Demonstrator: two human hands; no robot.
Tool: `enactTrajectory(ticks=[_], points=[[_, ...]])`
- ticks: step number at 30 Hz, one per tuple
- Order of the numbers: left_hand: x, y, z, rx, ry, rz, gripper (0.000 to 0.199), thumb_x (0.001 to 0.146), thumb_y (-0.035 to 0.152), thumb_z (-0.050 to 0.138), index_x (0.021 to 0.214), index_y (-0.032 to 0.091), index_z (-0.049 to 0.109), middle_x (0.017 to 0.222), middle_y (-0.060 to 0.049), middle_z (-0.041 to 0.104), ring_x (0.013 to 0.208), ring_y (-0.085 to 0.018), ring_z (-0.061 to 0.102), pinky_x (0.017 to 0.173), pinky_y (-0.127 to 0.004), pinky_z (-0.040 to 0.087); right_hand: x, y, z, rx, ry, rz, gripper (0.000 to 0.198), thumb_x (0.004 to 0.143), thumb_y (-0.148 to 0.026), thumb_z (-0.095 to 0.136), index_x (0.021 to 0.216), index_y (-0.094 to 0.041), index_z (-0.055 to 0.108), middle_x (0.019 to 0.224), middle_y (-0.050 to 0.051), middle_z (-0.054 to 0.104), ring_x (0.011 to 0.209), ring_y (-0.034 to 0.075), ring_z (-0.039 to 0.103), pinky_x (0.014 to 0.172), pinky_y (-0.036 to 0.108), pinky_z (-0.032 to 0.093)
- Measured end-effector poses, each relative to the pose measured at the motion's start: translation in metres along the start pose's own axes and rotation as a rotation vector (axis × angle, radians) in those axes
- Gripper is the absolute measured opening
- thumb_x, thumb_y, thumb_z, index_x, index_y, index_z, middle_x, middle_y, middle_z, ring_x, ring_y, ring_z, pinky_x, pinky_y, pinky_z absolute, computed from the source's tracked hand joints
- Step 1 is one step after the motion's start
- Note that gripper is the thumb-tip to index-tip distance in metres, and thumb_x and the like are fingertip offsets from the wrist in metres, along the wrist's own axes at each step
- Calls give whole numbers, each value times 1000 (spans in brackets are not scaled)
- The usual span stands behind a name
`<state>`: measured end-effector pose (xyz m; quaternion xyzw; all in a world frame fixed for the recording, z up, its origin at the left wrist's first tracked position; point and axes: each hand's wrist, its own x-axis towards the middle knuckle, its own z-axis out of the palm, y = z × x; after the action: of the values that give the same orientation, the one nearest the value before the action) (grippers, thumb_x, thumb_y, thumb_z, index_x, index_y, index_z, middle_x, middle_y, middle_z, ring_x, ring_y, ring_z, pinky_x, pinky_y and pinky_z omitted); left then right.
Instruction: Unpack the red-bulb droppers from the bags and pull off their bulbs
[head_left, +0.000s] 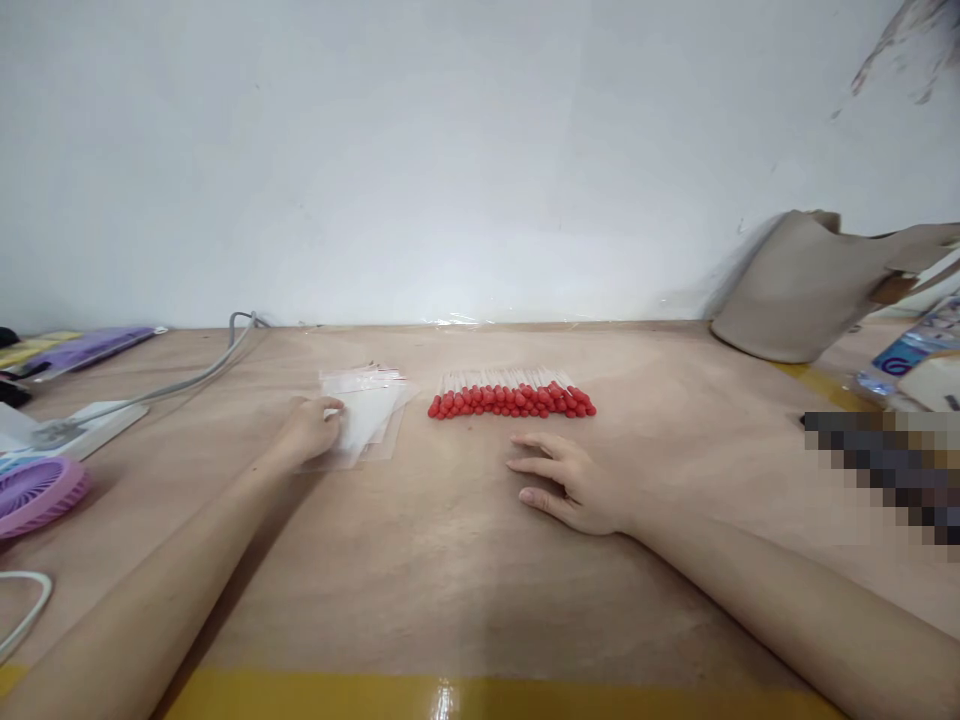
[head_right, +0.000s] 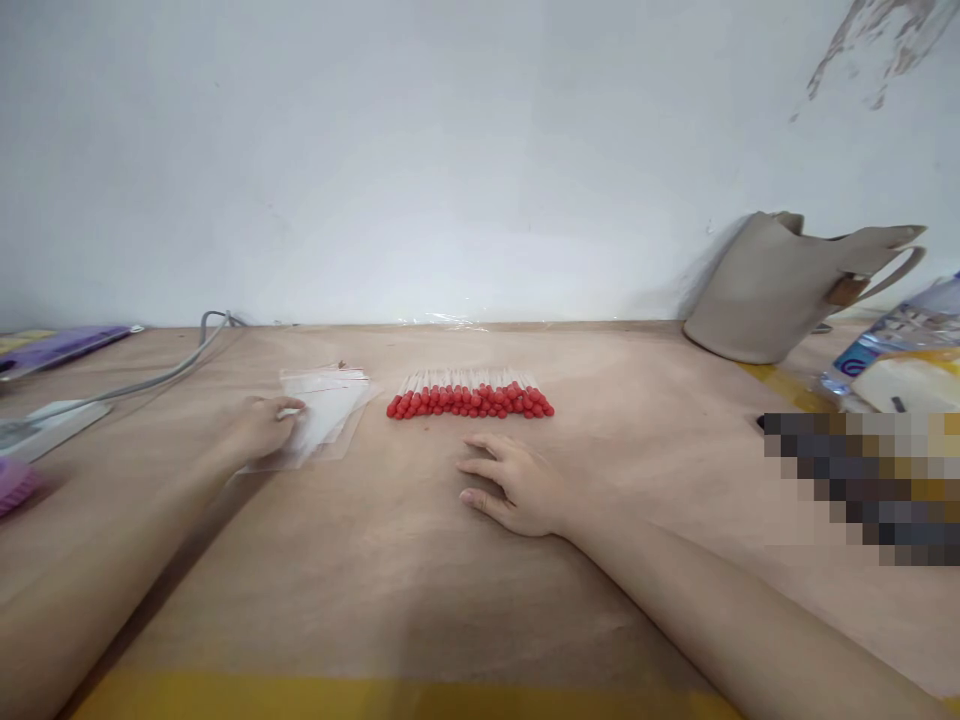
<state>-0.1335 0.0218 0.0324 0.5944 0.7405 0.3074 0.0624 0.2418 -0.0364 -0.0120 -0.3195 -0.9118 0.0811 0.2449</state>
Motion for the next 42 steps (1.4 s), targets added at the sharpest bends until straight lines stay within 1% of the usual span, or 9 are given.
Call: enactTrajectory(ticks=[4, 7, 10, 15, 20, 27, 35, 38, 42], points=[[-11, 12, 3, 224, 161, 125, 24, 71, 30, 59, 89, 15, 64, 119, -18, 46, 122, -45, 26, 95, -64, 16, 1, -3, -3, 6, -31, 16, 38, 86, -41, 45, 117, -21, 55, 127, 11, 47, 114, 23, 46, 95, 41, 40], [-20, 33, 5, 373, 334, 419, 31, 79, 37, 51, 102, 18, 61, 130, -16, 37, 123, -40, 28, 97, -61, 19, 2, -4, -4, 10, -31, 17, 37, 86, -40, 46, 116, -21, 56, 126, 11, 48, 113, 23, 47, 95, 40, 40], [-29, 59, 13, 249, 196, 722, 29, 83, 39, 47, 99, 20, 61, 112, -10, 53, 106, -26, 49, 92, -42, 38, 2, -3, -3, 7, -26, 16, 37, 85, -40, 47, 116, -22, 55, 125, 11, 48, 113, 23, 47, 94, 41, 40], [-41, 104, 42, 153, -2, 945, 25, 83, 34, 49, 99, 18, 61, 101, -7, 58, 96, -21, 54, 88, -36, 41, 3, -3, -3, 14, -23, 1, 35, 85, -37, 48, 116, -22, 56, 121, 11, 51, 109, 22, 49, 92, 40, 42], [-38, 129, 68, 197, -27, 1029, 29, 82, 35, 53, 105, 19, 57, 101, -7, 58, 98, -23, 51, 87, -37, 40, 4, -2, -2, 22, -11, -10, 34, 85, -37, 48, 115, -22, 56, 119, 10, 52, 107, 21, 50, 91, 40, 41], [-25, 130, 82, 279, -46, 1105, 17, 87, 21, 46, 97, 19, 59, 90, -6, 60, 86, -20, 56, 79, -35, 43, 4, -2, -3, 14, 12, -29, 33, 84, -36, 50, 113, -21, 56, 116, 10, 53, 103, 22, 51, 89, 40, 43], [-14, 130, 70, -257, 198, 874, 15, 85, 17, 46, 96, 16, 58, 92, -5, 59, 82, -14, 58, 73, -28, 49, 3, -1, 0, 10, 21, -35, 33, 84, -35, 50, 114, -22, 56, 115, 10, 54, 102, 21, 52, 88, 39, 44], [-30, 120, 56, -406, 264, 882, 16, 82, 16, 50, 96, 17, 58, 92, -5, 59, 82, -13, 58, 72, -27, 50, 3, 0, 3, -6, 149, -27, 34, 83, -31, 51, 116, -21, 53, 115, 10, 53, 105, 21, 51, 90, 38, 44], [-60, 99, 44, -440, 62, 1025, 18, 76, 10, 54, 91, 17, 59, 92, -6, 60, 87, -15, 58, 78, -30, 49, 8, -2, 7, -123, 494, 69, 47, 82, -27, 51, 127, -18, 42, 127, 14, 43, 119, 25, 41, 98, 42, 38]])
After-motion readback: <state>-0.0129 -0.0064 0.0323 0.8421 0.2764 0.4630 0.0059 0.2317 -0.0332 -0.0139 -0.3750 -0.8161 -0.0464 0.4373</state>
